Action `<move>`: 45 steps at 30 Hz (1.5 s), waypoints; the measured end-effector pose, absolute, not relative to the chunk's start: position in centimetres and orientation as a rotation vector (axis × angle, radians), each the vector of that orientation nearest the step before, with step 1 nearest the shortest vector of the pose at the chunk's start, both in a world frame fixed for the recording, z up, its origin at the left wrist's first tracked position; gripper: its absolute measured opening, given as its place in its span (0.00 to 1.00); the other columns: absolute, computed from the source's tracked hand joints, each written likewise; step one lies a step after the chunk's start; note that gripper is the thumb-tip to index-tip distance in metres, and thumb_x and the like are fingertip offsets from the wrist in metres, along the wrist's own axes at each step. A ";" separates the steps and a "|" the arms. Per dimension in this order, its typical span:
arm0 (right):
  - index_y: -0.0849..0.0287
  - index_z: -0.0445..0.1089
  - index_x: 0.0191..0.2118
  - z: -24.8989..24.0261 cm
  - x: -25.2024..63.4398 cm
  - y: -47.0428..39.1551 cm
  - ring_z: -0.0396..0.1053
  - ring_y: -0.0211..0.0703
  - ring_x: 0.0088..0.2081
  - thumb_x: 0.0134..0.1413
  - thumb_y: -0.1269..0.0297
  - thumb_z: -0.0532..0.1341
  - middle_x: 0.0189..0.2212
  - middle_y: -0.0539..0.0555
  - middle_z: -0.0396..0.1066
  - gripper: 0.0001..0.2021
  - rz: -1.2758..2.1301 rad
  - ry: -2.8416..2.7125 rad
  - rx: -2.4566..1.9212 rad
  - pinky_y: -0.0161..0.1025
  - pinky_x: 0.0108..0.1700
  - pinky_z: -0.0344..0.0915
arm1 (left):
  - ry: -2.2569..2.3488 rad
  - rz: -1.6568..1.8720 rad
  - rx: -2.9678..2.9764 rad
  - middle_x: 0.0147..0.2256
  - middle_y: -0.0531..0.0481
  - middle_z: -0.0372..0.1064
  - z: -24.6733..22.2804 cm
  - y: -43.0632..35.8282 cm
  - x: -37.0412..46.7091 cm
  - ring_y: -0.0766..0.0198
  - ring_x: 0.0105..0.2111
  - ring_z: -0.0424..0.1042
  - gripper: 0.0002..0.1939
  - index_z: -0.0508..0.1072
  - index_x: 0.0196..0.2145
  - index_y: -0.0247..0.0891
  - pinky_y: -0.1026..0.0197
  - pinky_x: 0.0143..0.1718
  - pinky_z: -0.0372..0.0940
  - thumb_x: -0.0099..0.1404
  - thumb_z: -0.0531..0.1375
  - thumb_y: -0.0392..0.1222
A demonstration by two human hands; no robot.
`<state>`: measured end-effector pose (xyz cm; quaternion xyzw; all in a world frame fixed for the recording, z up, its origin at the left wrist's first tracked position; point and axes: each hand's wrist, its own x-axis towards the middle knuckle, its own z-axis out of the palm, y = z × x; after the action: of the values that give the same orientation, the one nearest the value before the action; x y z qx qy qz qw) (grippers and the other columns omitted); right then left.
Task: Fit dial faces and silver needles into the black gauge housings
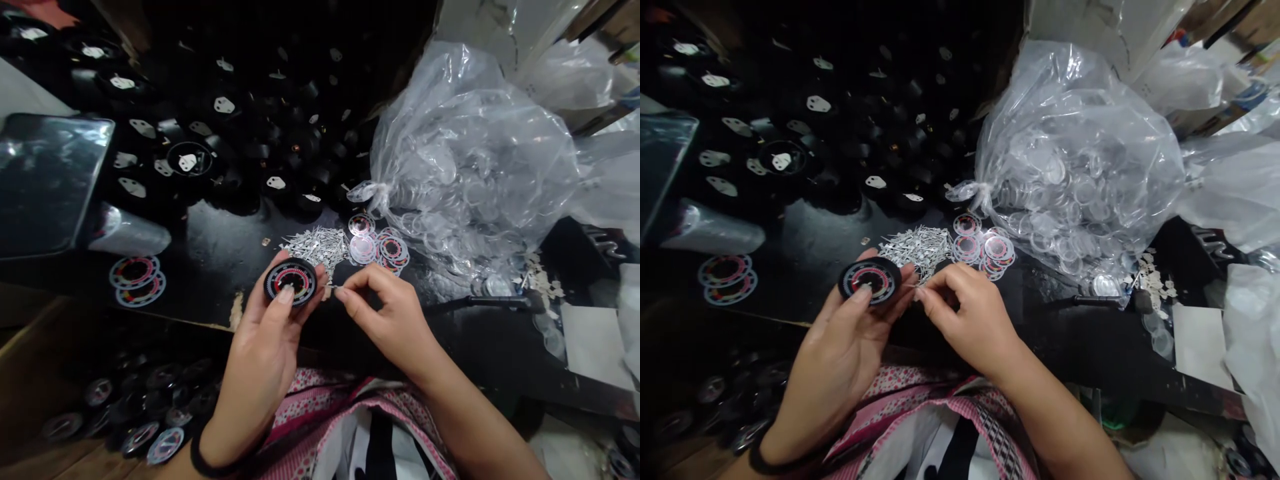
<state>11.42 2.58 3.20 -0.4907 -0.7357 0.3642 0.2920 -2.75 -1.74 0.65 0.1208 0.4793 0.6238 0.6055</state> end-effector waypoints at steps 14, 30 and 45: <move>0.56 0.71 0.34 3.5 12.0 1.6 0.66 0.38 0.34 0.61 0.68 0.61 0.31 0.49 0.68 0.04 0.944 -1.826 -1.237 0.38 0.39 0.63 | 1.206 1.268 0.306 0.45 0.50 0.78 0.6 -1.0 -1.2 0.56 0.48 0.77 0.13 0.76 0.44 0.43 0.58 0.50 0.72 0.61 0.67 0.42; 0.56 0.70 0.35 4.0 12.7 1.3 0.67 0.40 0.39 0.64 0.65 0.59 0.34 0.50 0.68 0.05 0.971 -1.986 -1.313 0.40 0.40 0.62 | 1.217 1.215 0.648 0.48 0.51 0.78 0.3 -2.6 -1.8 0.57 0.51 0.76 0.16 0.76 0.49 0.49 0.56 0.56 0.67 0.63 0.66 0.47; 0.56 0.66 0.33 4.6 12.3 -0.3 0.65 0.38 0.33 0.67 0.68 0.57 0.29 0.48 0.67 0.09 1.062 -1.907 -1.329 0.38 0.38 0.61 | 1.514 1.224 1.091 0.51 0.54 0.77 1.0 -3.8 -2.2 0.56 0.52 0.75 0.18 0.76 0.51 0.52 0.58 0.55 0.66 0.63 0.65 0.39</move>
<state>12.31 -0.29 4.59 -0.4979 -0.7145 0.3979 0.2887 -2.16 -3.79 0.95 0.4391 0.6095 0.4926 0.4394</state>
